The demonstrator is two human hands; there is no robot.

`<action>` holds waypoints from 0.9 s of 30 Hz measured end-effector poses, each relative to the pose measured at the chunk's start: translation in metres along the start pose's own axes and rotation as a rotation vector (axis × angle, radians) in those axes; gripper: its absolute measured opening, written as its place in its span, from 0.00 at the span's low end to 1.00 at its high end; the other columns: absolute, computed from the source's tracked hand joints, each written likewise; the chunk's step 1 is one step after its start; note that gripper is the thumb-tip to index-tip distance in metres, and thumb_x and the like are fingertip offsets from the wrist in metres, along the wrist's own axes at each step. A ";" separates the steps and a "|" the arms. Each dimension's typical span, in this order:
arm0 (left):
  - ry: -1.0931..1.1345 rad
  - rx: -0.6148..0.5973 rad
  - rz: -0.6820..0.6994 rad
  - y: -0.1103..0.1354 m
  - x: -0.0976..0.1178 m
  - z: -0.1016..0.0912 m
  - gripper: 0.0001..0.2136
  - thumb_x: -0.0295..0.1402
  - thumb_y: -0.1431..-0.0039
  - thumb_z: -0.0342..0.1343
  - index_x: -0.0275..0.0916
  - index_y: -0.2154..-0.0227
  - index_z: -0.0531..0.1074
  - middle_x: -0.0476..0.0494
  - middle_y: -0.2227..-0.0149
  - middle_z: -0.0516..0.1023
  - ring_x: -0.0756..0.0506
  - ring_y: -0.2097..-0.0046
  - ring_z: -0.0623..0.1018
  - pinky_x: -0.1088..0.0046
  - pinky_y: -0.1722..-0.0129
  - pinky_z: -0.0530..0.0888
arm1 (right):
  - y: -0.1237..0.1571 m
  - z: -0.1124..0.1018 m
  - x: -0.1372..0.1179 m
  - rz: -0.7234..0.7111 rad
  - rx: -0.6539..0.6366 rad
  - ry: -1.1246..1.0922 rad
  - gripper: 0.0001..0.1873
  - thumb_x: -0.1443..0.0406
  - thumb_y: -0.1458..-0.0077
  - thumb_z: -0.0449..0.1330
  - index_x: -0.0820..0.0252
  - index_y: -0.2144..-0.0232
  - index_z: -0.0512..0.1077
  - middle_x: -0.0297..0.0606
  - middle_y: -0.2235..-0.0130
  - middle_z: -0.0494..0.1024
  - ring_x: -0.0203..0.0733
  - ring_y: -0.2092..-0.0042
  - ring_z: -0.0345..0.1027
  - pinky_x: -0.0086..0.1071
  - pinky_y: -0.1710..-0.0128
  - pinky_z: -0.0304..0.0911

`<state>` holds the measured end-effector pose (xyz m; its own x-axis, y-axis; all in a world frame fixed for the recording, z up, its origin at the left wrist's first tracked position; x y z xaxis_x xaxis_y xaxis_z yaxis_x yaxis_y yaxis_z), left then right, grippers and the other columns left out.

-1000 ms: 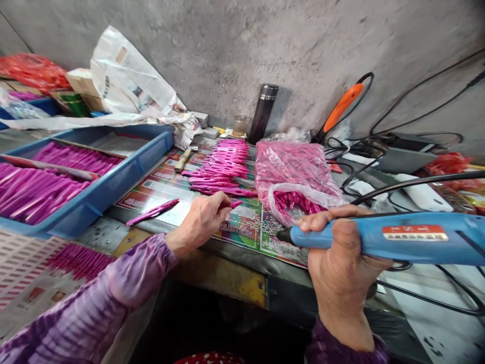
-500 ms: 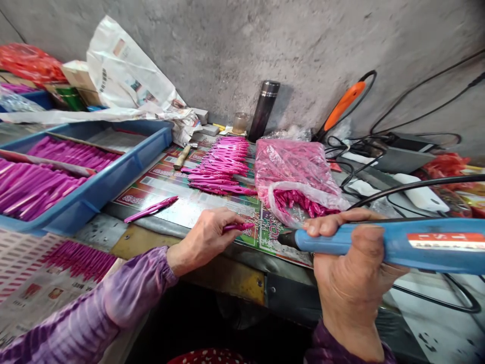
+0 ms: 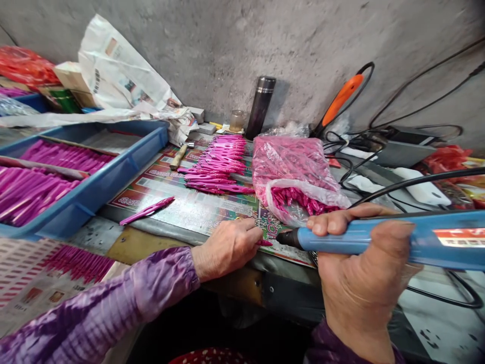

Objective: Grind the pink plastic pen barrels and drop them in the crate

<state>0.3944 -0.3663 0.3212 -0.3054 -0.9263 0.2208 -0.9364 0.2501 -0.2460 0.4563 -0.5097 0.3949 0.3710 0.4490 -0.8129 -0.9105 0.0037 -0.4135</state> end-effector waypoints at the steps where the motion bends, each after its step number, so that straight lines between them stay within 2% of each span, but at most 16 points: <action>1: -0.002 0.024 0.002 0.000 0.000 0.000 0.07 0.27 0.31 0.49 0.38 0.65 0.72 0.45 0.66 0.75 0.45 0.65 0.75 0.70 0.68 0.68 | 0.000 0.000 0.000 0.010 0.003 -0.004 0.21 0.46 0.47 0.68 0.55 0.68 0.70 0.28 0.76 0.66 0.38 0.73 0.62 0.38 0.67 0.66; 12: 0.047 0.233 0.015 0.008 0.002 -0.008 0.08 0.28 0.29 0.46 0.40 0.66 0.67 0.46 0.68 0.74 0.46 0.66 0.74 0.71 0.67 0.69 | 0.001 0.004 0.001 0.028 0.010 -0.071 0.26 0.41 0.52 0.70 0.54 0.69 0.70 0.26 0.78 0.66 0.37 0.74 0.61 0.36 0.69 0.66; 19: 0.032 0.237 -0.002 0.010 -0.001 -0.005 0.07 0.27 0.30 0.48 0.40 0.65 0.67 0.46 0.67 0.76 0.46 0.65 0.76 0.71 0.67 0.71 | 0.003 0.006 0.002 0.042 0.006 -0.106 0.27 0.40 0.53 0.70 0.54 0.70 0.70 0.26 0.77 0.66 0.36 0.74 0.60 0.35 0.69 0.66; 27: 0.032 0.266 0.014 0.011 0.001 -0.009 0.08 0.26 0.30 0.49 0.37 0.57 0.73 0.43 0.64 0.78 0.44 0.63 0.78 0.70 0.65 0.74 | 0.003 0.005 0.001 0.043 -0.002 -0.110 0.27 0.40 0.52 0.69 0.54 0.68 0.69 0.26 0.78 0.67 0.36 0.75 0.61 0.34 0.70 0.66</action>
<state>0.3823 -0.3618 0.3268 -0.3277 -0.9126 0.2446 -0.8548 0.1761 -0.4882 0.4532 -0.5048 0.3945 0.3092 0.5440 -0.7800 -0.9248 -0.0192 -0.3800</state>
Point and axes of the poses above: each hand's wrist, its own y-axis away from the middle knuckle, its own z-axis out of the palm, x = y × z, the point moved 10 cm from there along -y, towards the middle knuckle
